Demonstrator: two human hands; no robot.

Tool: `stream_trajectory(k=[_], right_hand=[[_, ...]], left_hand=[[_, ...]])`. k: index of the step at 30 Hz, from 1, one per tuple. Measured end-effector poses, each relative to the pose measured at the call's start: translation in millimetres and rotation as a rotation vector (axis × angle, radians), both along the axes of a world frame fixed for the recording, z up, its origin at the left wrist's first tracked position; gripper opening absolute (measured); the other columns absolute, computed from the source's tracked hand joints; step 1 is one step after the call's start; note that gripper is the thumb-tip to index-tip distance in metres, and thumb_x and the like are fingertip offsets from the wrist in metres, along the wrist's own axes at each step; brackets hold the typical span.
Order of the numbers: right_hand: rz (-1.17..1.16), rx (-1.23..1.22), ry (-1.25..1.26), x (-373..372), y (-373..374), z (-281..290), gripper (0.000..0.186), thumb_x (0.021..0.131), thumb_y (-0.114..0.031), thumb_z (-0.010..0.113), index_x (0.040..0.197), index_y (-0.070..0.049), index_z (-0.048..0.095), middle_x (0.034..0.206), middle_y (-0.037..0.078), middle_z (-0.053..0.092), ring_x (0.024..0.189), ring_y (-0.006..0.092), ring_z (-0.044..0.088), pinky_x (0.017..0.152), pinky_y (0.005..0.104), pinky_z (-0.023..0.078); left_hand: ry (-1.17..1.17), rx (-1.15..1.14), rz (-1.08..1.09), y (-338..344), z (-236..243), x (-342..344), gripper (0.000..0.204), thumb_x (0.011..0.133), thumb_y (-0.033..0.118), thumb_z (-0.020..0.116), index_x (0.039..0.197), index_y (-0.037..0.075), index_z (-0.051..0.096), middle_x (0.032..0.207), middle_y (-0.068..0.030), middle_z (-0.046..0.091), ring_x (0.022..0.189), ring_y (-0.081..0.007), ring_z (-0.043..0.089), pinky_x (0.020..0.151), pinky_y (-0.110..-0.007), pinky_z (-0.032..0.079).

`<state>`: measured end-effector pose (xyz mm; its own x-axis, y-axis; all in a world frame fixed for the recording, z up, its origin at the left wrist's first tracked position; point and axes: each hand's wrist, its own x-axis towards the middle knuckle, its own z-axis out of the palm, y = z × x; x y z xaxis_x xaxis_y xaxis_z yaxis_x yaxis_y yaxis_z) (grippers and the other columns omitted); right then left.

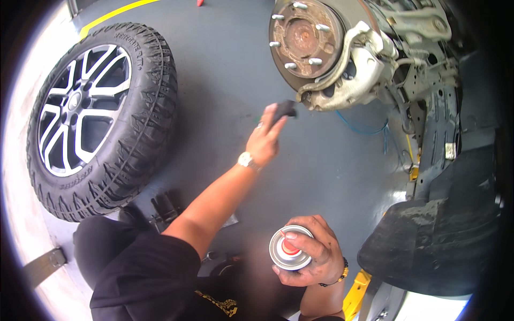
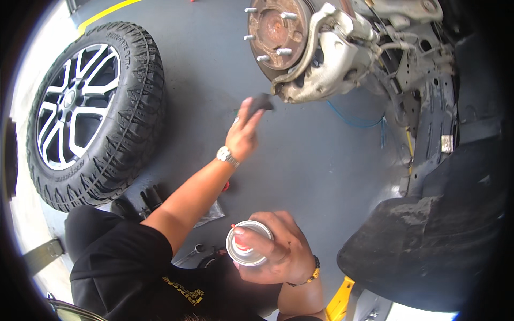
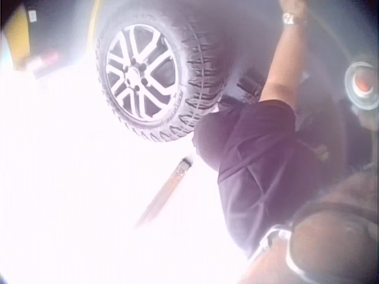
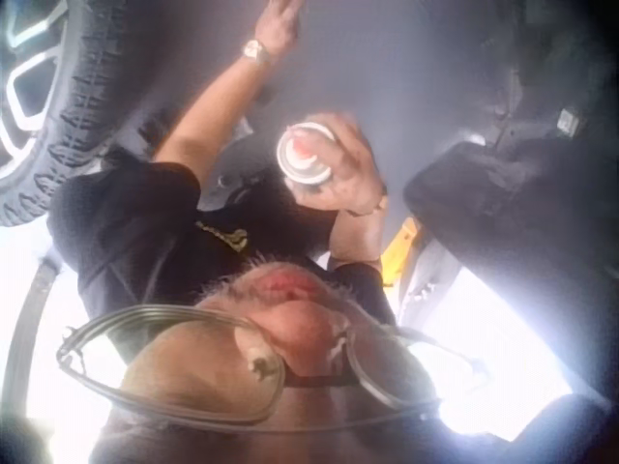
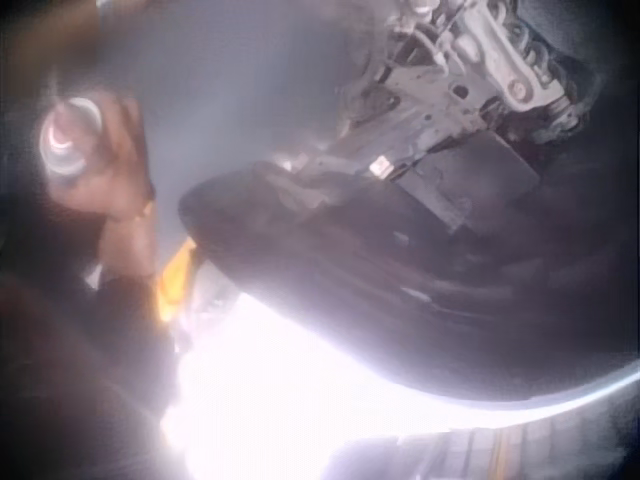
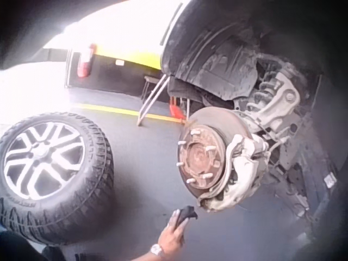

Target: The person removes a brake caliper from a vehicle's wheel hub, cleans the rotor and caliper with a spray and cloth, and uses a wrench to tighten bolts. The person then walks to a tool cart to retrieve additional parts before returning to the wheel assembly.

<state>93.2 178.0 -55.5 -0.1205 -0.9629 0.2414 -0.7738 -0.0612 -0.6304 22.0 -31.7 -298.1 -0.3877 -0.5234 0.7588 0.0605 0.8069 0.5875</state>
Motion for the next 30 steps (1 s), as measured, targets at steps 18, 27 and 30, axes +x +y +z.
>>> stream_trajectory(k=[18,27,30], right_hand=[[0.085,0.013,-0.047,-15,-24,-41,0.076,0.064,-0.019,0.085,0.132,-0.015,0.051,0.113,0.017,0.066,0.096,0.0343,0.064,0.081,0.0432,0.051],[0.077,-0.119,-0.056,-14,-24,-53,0.08,0.061,-0.019,0.087,0.132,-0.016,0.05,0.111,0.018,0.066,0.094,0.0324,0.065,0.081,0.0439,0.05],[0.097,-0.096,-0.019,-15,-21,-50,0.081,0.06,-0.018,0.088,0.132,-0.017,0.051,0.109,0.018,0.065,0.093,0.0324,0.065,0.079,0.043,0.05]], left_hand=[[0.237,0.398,-0.163,38,13,-1,0.075,0.071,-0.018,0.047,0.144,0.0,0.046,0.153,-0.0268,0.04,0.14,-0.0443,0.043,0.112,-0.049,0.042],[0.193,-0.034,-0.138,3,90,-16,0.068,0.072,-0.013,0.056,0.138,0.004,0.053,0.14,-0.0244,0.054,0.131,-0.0422,0.052,0.104,-0.046,0.05],[0.024,0.296,-0.166,2,49,3,0.064,0.074,-0.012,0.055,0.136,0.004,0.054,0.134,-0.0232,0.059,0.123,-0.038,0.06,0.103,-0.044,0.051]])
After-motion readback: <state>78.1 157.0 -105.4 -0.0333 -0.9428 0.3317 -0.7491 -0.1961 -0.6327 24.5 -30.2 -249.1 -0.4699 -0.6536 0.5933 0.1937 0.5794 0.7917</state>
